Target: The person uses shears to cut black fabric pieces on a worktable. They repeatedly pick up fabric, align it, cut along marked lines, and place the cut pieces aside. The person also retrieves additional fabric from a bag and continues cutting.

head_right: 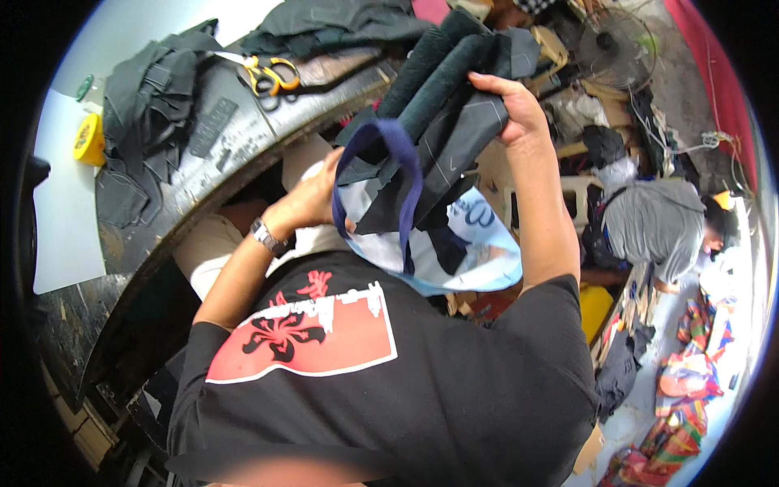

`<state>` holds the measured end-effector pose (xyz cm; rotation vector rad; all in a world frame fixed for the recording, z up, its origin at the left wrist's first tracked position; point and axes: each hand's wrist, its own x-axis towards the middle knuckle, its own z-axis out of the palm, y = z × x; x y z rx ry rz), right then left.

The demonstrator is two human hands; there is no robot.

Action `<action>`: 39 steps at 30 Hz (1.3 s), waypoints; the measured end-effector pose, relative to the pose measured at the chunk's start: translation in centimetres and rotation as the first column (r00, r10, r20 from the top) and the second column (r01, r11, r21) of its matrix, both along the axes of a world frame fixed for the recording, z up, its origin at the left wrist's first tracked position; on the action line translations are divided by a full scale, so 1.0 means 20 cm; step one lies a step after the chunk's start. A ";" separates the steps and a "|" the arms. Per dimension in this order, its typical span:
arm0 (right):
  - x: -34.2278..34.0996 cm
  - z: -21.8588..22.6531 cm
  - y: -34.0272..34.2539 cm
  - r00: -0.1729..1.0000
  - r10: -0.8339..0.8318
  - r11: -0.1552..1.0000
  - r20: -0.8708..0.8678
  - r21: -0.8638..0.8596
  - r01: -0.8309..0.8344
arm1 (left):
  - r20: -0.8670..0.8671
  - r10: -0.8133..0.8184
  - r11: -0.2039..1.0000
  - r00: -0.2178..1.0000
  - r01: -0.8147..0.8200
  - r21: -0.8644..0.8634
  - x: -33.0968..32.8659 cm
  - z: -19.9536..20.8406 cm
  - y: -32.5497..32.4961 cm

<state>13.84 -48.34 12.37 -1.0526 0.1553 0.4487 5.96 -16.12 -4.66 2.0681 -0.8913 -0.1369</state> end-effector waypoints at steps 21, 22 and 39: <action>1.32 -0.18 0.83 0.077 -0.114 0.691 0.990 0.023 0.723 | -0.026 -0.009 0.999 1.000 0.008 -0.047 -0.12 0.08 0.02; 1.34 -0.31 0.85 0.031 0.147 0.553 0.989 -0.108 0.826 | -0.016 -0.009 0.998 1.000 0.008 -0.062 -0.11 0.08 0.03; 0.41 -0.34 0.60 0.777 0.354 0.880 0.521 -0.468 -0.087 | -0.054 0.018 0.999 0.998 -0.019 -0.035 -0.10 0.02 0.04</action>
